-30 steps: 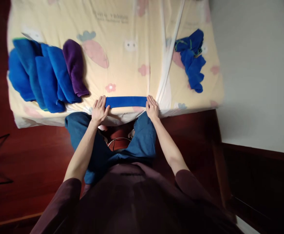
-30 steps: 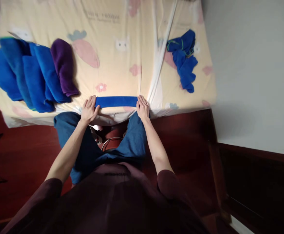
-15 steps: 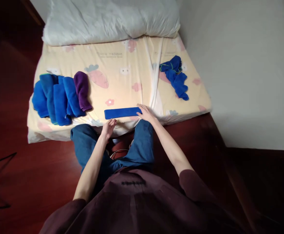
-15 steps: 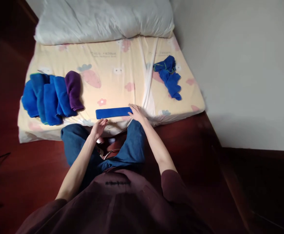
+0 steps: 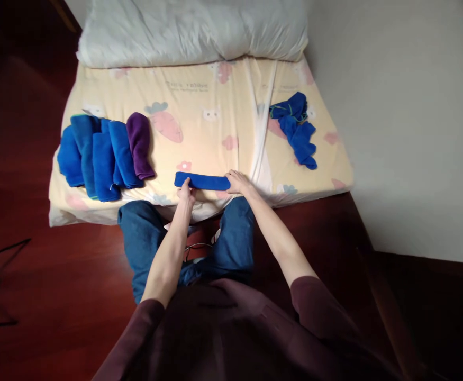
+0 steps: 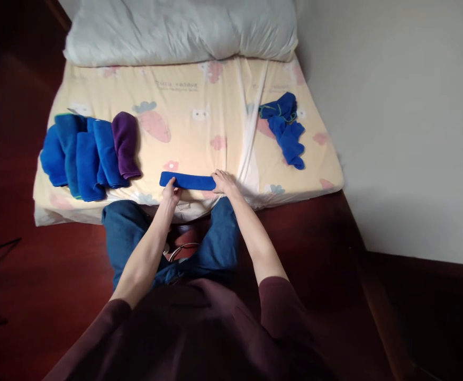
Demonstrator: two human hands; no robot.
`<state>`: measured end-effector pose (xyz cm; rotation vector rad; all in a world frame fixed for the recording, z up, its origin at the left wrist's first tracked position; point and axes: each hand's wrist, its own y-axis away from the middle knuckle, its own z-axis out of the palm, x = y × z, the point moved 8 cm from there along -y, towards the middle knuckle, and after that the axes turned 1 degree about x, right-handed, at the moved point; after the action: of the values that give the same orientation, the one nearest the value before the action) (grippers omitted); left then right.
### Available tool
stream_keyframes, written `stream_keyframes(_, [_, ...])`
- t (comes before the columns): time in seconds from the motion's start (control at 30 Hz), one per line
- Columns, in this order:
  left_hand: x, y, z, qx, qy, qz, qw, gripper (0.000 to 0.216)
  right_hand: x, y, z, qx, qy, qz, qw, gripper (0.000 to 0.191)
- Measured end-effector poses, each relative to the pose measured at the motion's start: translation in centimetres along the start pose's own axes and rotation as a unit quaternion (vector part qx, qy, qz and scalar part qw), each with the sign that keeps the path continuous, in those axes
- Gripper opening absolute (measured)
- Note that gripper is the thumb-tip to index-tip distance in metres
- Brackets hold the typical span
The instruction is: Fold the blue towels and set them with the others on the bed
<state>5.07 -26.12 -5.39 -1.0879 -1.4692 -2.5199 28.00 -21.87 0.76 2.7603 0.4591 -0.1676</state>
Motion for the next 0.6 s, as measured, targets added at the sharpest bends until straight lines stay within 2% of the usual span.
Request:
stream_keyframes(0.13, [0.1, -0.1, 0.8, -0.027, 0.043, -0.001, 0.999, 0.021, -0.4, -0.1, -0.2, -0.010, 0.000, 0.021, 1.000, 0.079])
stream_keyframes(0.23, [0.4, 0.1, 2.1, -0.073, 0.067, -0.007, 0.995, 0.020, -1.2, -0.2, -0.5, -0.020, 0.016, 0.028, 0.999, 0.066])
stream_keyframes(0.3, [1.6, 0.1, 3.0, -0.091, 0.059, 0.023, 0.994, 0.022, -1.7, -0.2, -0.8, -0.012, 0.009, 0.038, 0.999, 0.056])
stream_keyframes(0.4, [5.2, 0.3, 4.7, -0.116, 0.018, 0.133, 0.984, 0.025, -2.5, -0.2, -1.4, 0.023, -0.033, 0.059, 0.997, 0.047])
stream_keyframes(0.47, [8.4, 1.2, 6.3, -0.155, -0.016, 0.218, 0.964, 0.029, -3.6, -0.6, -1.6, 0.054, -0.087, 0.059, 0.993, 0.042])
stream_keyframes(0.53, [11.6, 2.7, 8.1, -0.226, -0.044, 0.273, 0.934, 0.035, -5.4, -1.5, -1.8, 0.086, -0.158, 0.049, 0.982, 0.041])
stream_keyframes(0.6, [14.3, 4.9, 9.7, -0.311, -0.065, 0.296, 0.901, 0.041, -7.7, -2.7, -2.1, 0.119, -0.231, 0.036, 0.965, 0.044])
